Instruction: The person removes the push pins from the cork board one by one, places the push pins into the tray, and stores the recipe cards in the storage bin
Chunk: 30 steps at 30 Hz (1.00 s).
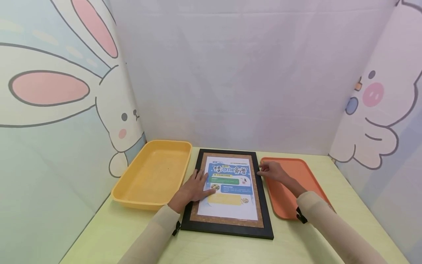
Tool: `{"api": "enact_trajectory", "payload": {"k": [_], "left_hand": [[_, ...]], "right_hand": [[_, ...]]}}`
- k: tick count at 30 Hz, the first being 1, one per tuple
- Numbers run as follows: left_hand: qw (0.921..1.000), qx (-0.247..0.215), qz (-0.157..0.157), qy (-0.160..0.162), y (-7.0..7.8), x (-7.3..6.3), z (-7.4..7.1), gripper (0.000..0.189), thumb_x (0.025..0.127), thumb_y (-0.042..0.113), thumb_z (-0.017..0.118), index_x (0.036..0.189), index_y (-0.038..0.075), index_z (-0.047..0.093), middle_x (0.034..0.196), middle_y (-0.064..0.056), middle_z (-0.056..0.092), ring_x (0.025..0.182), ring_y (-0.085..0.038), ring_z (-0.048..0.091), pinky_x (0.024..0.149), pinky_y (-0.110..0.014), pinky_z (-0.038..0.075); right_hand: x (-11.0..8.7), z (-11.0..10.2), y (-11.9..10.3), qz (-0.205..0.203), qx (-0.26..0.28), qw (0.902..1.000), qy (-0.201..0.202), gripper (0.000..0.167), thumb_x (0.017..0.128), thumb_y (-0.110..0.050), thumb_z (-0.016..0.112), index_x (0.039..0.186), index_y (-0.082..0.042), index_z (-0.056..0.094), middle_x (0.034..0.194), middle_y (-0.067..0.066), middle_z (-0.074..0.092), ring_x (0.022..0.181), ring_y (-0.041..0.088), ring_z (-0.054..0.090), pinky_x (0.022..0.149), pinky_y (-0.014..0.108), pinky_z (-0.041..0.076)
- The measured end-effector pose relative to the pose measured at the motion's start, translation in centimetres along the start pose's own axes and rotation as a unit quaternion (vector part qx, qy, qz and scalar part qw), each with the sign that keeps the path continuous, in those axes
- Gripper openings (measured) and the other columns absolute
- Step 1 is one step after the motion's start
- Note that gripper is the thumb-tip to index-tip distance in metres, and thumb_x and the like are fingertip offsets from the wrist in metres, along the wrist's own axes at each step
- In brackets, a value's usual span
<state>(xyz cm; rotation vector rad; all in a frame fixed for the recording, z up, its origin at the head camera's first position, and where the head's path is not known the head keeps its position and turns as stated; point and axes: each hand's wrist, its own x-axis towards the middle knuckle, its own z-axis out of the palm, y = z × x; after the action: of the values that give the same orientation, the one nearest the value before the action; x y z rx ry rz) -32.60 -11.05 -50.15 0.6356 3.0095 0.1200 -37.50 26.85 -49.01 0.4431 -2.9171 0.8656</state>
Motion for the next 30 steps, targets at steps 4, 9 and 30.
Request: {"api": "enact_trajectory", "payload": {"k": [4,9,30], "left_hand": [[1.0000,0.002,0.003,0.002,0.0,-0.1,0.0,0.094,0.097,0.074,0.048,0.163,0.010,0.034,0.170,-0.018,0.025,0.156,-0.043,0.021,0.121,-0.054,0.031],[1.0000,0.003,0.004,0.006,0.0,0.0,0.0,0.094,0.096,0.074,0.049,0.162,0.009,0.035,0.169,-0.018,0.026,0.155,-0.043,0.022,0.121,-0.055,0.031],[0.9996,0.021,0.012,0.016,-0.1,0.1,0.3,0.094,0.097,0.075,0.046,0.163,0.009,0.034,0.169,-0.018,0.027,0.155,-0.043,0.023,0.121,-0.052,0.031]], "right_hand": [[-0.1,0.3,-0.5,-0.008,-0.007,0.9999,-0.001,0.039,0.092,-0.017,0.081,0.119,0.009,0.071,0.103,0.020,0.073,0.093,0.033,0.071,0.075,0.043,0.060],[-0.2,0.7,-1.2,-0.025,-0.010,0.9996,0.002,0.043,0.090,-0.021,0.084,0.118,0.009,0.072,0.104,0.021,0.072,0.091,0.032,0.070,0.073,0.042,0.058],[-0.7,1.4,-2.8,-0.085,-0.005,0.9957,-0.037,0.042,0.087,-0.019,0.087,0.118,0.006,0.075,0.084,0.006,0.066,0.072,0.015,0.053,0.059,0.025,0.038]]}}
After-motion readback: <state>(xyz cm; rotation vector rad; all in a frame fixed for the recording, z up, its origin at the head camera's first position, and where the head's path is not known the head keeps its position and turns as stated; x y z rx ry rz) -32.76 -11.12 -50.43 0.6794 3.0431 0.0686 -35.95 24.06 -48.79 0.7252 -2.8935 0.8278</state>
